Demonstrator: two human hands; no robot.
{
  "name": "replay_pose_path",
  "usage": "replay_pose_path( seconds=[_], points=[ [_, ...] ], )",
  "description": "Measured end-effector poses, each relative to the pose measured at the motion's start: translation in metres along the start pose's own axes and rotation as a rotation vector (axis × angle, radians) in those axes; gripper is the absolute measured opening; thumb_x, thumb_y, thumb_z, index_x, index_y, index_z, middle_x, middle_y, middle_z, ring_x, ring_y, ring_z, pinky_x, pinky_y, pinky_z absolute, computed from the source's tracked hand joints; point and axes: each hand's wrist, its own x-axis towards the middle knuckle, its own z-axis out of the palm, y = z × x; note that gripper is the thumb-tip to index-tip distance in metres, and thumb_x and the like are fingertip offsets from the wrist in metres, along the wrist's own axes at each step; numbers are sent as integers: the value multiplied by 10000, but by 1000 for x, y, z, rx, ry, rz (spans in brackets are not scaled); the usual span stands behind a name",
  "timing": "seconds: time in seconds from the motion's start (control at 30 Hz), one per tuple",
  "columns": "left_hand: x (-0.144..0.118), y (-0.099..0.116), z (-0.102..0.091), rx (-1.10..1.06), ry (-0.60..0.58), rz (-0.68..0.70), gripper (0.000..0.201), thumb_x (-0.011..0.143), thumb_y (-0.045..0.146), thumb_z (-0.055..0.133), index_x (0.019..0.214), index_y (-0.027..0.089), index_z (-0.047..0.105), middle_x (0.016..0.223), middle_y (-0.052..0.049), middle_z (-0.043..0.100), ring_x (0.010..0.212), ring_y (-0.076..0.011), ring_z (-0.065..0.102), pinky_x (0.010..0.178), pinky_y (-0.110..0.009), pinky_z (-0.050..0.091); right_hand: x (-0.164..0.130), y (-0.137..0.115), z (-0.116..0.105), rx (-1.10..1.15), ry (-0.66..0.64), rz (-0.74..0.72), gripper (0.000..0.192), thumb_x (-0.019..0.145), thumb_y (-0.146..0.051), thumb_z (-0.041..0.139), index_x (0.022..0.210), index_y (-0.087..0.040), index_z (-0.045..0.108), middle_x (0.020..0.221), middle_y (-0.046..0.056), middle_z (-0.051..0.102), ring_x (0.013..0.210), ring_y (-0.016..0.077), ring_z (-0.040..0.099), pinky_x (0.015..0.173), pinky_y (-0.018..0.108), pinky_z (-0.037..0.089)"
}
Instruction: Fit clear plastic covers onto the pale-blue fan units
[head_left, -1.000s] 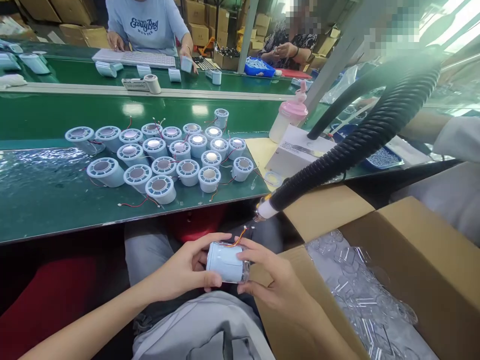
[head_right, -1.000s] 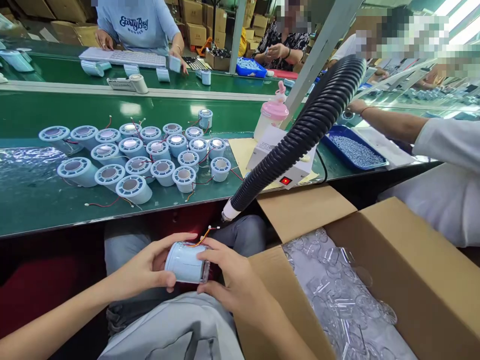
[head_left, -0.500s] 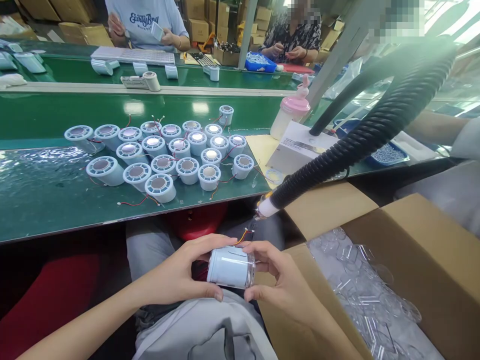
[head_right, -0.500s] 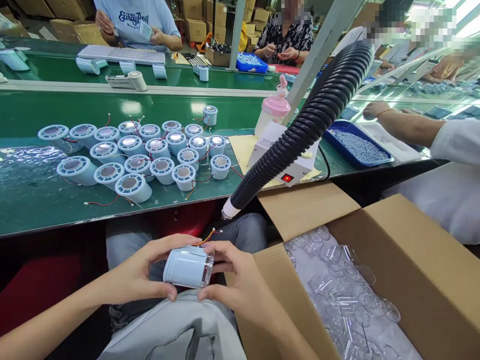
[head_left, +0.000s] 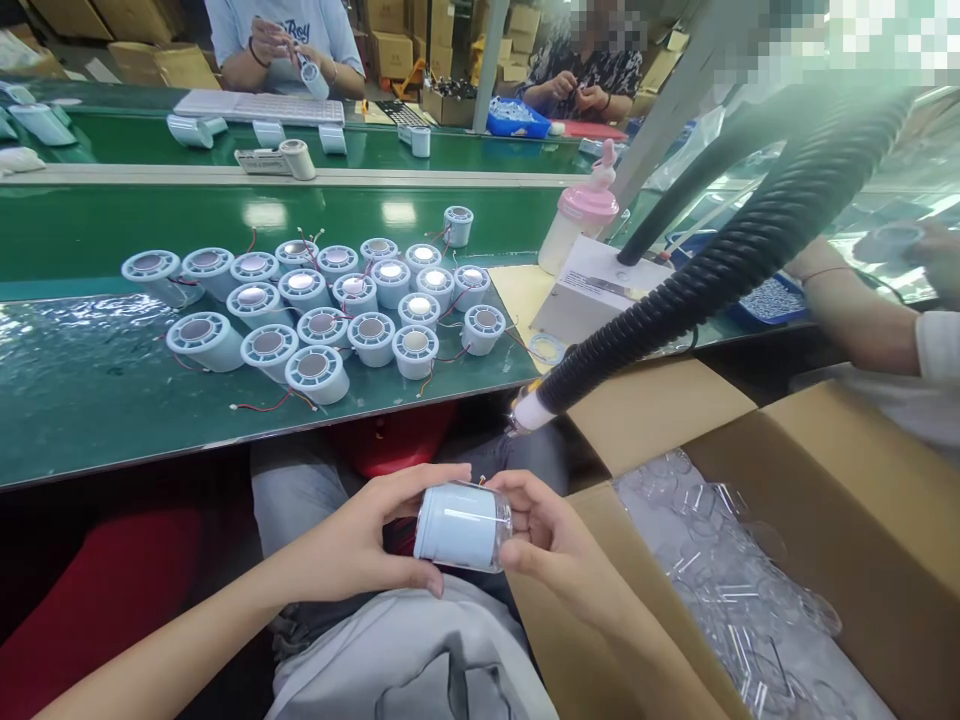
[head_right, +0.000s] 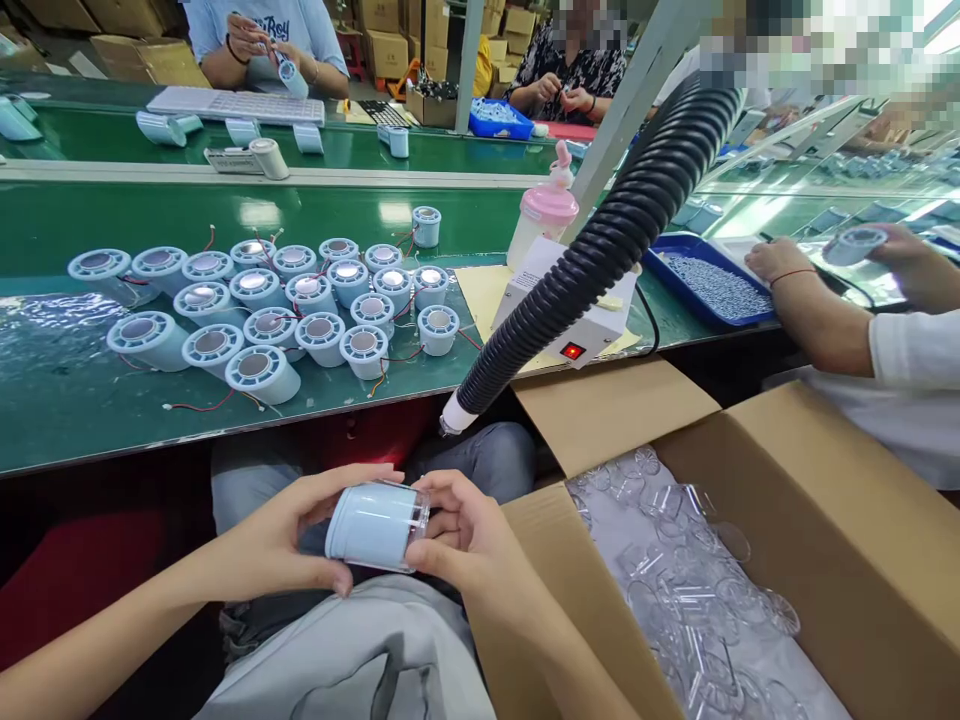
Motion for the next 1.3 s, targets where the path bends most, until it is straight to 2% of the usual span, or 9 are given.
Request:
replay_pose_path(
  seconds=[0.17,0.33,0.47,0.7,0.9,0.97,1.07,1.17,1.3],
  points=[
    [39,-17,-1,-275,83,-45,770,608,201,837,1305,225,511,1337,-128,549,1209,-299,530,1029,-436,411,16,30,-10,217,198,-109,503,621,-386,813,997,-230,518,909,10,651,753,149,630,647,274,554],
    [86,-21,2,-282,124,-83,656,600,231,838,1203,134,601,1214,-138,647,1156,-306,570,1017,-451,418,38,59,-29,346,314,-214,557,620,-487,782,999,-243,454,890,-6,639,688,166,679,648,318,572],
    [99,-14,1,-233,128,-82,613,620,261,825,1172,102,610,1191,-139,661,1116,-301,599,1018,-455,415,51,62,-35,383,311,-258,579,619,-530,769,993,-237,439,914,8,649,665,191,692,645,359,576],
    [92,-2,-4,-165,192,-107,629,642,268,813,1198,96,573,1182,-153,661,1072,-302,620,967,-450,457,63,63,-32,409,243,-271,568,653,-547,743,1022,-230,448,907,19,656,705,187,692,660,336,570],
    [86,-5,-7,-151,205,-88,631,629,272,821,1182,110,565,1244,-162,610,1110,-298,593,987,-429,445,64,64,-30,351,224,-283,537,673,-550,726,1027,-232,477,914,25,647,681,180,675,678,374,577],
    [82,-8,-11,-167,184,-70,634,618,259,831,1176,127,558,1252,-161,596,1135,-290,575,984,-405,451,63,61,-30,314,223,-302,526,661,-533,744,1017,-241,488,919,16,645,700,177,668,668,364,578],
    [68,-11,-15,-217,66,9,615,635,232,827,1176,175,540,1300,-158,546,1148,-284,563,936,-380,485,53,54,-28,241,206,-343,534,599,-433,820,1002,-239,527,954,18,654,818,183,653,719,331,567],
    [47,-9,-14,-182,-27,66,631,656,215,816,1209,224,513,1364,-149,481,1177,-287,539,924,-381,496,33,44,-26,42,145,-383,530,585,-294,848,1028,-227,565,1108,58,645,1003,218,621,821,342,544],
    [22,-2,-8,26,-44,57,714,642,244,821,1281,265,504,1374,-128,482,1225,-310,504,1001,-436,443,6,25,-23,-474,54,-493,483,675,-264,794,1091,-239,550,1257,95,588,1134,250,575,931,392,498]
  ],
)
